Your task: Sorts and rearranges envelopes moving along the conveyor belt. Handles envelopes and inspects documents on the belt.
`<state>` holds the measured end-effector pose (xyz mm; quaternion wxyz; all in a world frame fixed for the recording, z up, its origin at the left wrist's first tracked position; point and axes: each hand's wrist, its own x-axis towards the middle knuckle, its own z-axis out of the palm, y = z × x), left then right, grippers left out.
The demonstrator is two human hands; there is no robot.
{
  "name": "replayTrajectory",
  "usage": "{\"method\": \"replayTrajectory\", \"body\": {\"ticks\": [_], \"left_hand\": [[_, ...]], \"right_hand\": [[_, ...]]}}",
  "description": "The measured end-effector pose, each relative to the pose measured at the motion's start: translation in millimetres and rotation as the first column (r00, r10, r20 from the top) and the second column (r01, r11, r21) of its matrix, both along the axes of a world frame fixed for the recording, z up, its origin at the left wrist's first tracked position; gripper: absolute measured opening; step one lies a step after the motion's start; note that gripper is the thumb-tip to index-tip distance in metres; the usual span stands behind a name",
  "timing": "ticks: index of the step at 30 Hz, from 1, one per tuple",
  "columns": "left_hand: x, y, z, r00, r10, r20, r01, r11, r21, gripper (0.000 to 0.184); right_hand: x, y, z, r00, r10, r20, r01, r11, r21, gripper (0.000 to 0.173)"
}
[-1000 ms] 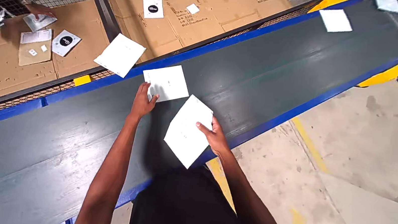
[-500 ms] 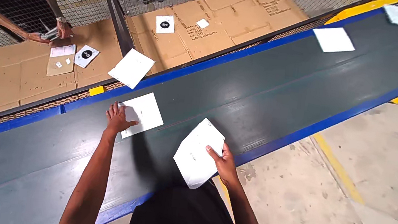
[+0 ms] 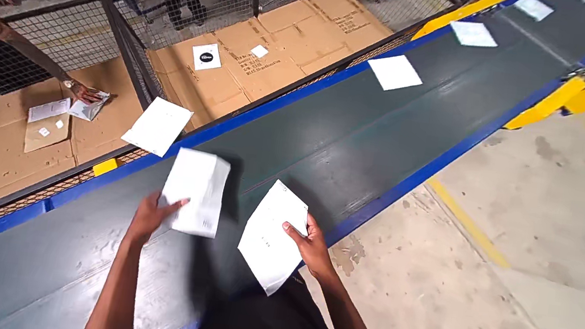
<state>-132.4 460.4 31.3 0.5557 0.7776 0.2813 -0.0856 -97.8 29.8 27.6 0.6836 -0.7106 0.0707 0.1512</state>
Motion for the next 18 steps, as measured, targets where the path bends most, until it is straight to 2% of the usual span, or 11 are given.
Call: {"method": "replayTrajectory", "body": {"ticks": [1, 2, 4, 5, 6, 8, 10, 11, 13, 14, 18], "left_hand": [[45.3, -2.5, 19.5, 0.99, 0.054, 0.127, -0.046, 0.997, -0.063, 0.068], [86.7, -5.1, 38.7, 0.974, 0.093, 0.206, -0.071, 0.991, -0.113, 0.078], [151.8, -18.5, 64.0, 0.962, 0.052, 0.267, -0.028, 0.995, -0.092, 0.101], [167.2, -34.0, 71.1, 0.962, 0.003, 0.272, 0.018, 0.997, -0.072, 0.103], [177.2, -53.1, 79.2, 0.959, -0.075, 0.272, 0.096, 0.993, -0.066, 0.096], [169.9, -98.6, 81.1, 0.926, -0.308, 0.217, 0.336, 0.935, -0.11, 0.083], [135.2, -141.1, 63.8, 0.833, -0.535, 0.14, 0.552, 0.792, -0.262, 0.073], [117.4, -154.5, 52.3, 0.791, -0.593, 0.154, 0.603, 0.71, -0.364, 0.064], [86.2, -166.0, 29.2, 0.786, -0.571, 0.239, 0.597, 0.599, -0.534, 0.038], [74.2, -166.6, 21.5, 0.811, -0.517, 0.273, 0.567, 0.581, -0.583, 0.03], [37.3, -157.5, 18.2, 0.904, -0.287, 0.318, 0.428, 0.638, -0.64, 0.023]], "right_hand": [[2.6, -0.6, 1.9, 1.0, 0.009, 0.01, -0.009, 1.0, -0.006, 0.061], [3.2, -1.7, 5.3, 1.0, 0.011, 0.015, -0.011, 1.0, -0.015, 0.063], [5.7, -8.2, 15.2, 1.0, 0.007, 0.02, -0.007, 1.0, -0.012, 0.064], [5.2, -12.3, 19.8, 1.0, 0.0, 0.017, 0.0, 1.0, 0.024, 0.064], [12.0, -13.9, 24.3, 1.0, -0.008, 0.028, 0.005, 0.997, 0.081, 0.063], [24.0, -16.9, 33.7, 0.999, -0.011, 0.042, 0.003, 0.985, 0.173, 0.062], [25.6, -20.3, 40.3, 1.0, -0.008, 0.03, 0.001, 0.972, 0.233, 0.061], [27.0, -20.6, 42.8, 1.0, -0.006, 0.023, 0.0, 0.968, 0.251, 0.06], [30.4, -19.7, 46.4, 1.0, 0.008, 0.015, -0.011, 0.965, 0.262, 0.058], [32.6, -18.3, 46.6, 0.999, 0.024, 0.021, -0.028, 0.967, 0.255, 0.058], [34.6, -4.6, 41.0, 0.996, 0.083, 0.029, -0.087, 0.97, 0.227, 0.058]]}}
